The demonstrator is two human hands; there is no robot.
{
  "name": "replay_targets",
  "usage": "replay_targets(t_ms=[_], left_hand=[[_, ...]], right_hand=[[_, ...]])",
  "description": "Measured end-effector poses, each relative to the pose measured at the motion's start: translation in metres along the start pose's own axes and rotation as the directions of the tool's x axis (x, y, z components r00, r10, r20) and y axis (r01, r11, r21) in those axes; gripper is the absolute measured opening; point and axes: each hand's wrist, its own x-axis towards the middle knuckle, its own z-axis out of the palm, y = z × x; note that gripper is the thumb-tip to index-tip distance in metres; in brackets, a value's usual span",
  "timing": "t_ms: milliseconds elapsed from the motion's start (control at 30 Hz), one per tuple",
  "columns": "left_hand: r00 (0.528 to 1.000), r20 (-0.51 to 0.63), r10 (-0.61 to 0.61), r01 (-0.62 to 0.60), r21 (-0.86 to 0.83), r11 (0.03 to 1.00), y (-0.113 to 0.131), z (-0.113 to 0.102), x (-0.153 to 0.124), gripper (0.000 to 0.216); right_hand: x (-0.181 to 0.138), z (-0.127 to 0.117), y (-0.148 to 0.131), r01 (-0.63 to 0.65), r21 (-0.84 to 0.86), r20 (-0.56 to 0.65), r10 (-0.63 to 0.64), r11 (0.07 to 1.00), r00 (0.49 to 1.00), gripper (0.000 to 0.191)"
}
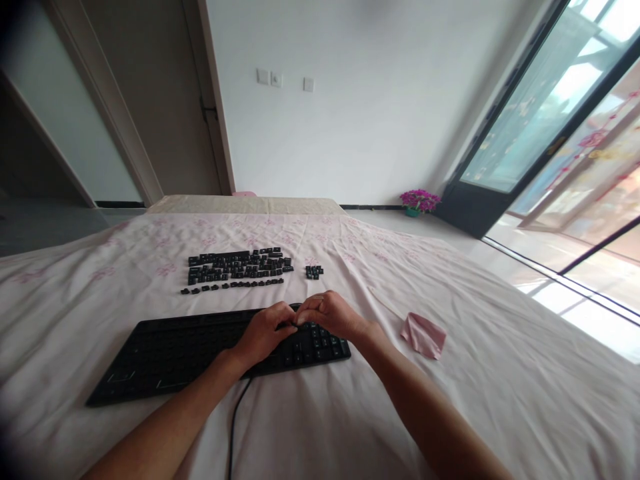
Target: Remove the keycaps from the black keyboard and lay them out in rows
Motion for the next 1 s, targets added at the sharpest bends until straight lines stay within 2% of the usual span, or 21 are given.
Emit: replay_targets(t_ms=[67,200,400,533,667,800,900,1000], left_hand=[[1.000,0.012,0.013,-0.014,0.023,1.000,-0.001,0.001,0.000,0.008],[0.998,0.046,0.033,-0.036,0.070,0.997,-0.001,0.002,0.001,0.018],[0.996,0.078,0.031,-0.040,0.122,0.992,0.002,0.003,0.009,0.016],[0.996,0.087,0.021,-0.033,0.140,0.990,0.003,0.004,0.013,0.013],[0.999,0.024,0.025,-0.030,0.241,0.970,0.005,0.009,0.014,0.018],[0.994,0.031,0.109,-0.113,0.256,0.960,0.009,0.012,0.013,0.029],[0.988,0.044,0.146,-0.152,0.224,0.963,0.011,0.012,0.011,0.031],[0.990,0.046,0.135,-0.141,0.181,0.973,0.012,0.012,0.010,0.029]], right_hand=[[0.002,0.002,-0.002,0.047,-0.064,0.030,-0.045,0.997,0.999,0.029],[0.002,0.006,-0.003,0.089,-0.128,0.047,-0.083,0.988,0.995,0.032],[-0.005,0.009,0.012,0.038,-0.020,-0.049,-0.039,0.999,0.998,0.036],[-0.007,0.018,0.018,0.049,0.027,-0.089,-0.047,0.998,0.995,0.041],[-0.004,0.035,0.024,0.025,0.040,-0.234,-0.015,0.999,0.972,0.053],[-0.005,0.049,0.027,0.035,-0.006,-0.409,-0.034,0.999,0.912,0.056],[-0.009,0.052,0.027,0.079,-0.056,-0.463,-0.096,0.995,0.881,0.054],[-0.012,0.052,0.028,0.100,-0.081,-0.483,-0.127,0.992,0.866,0.053]])
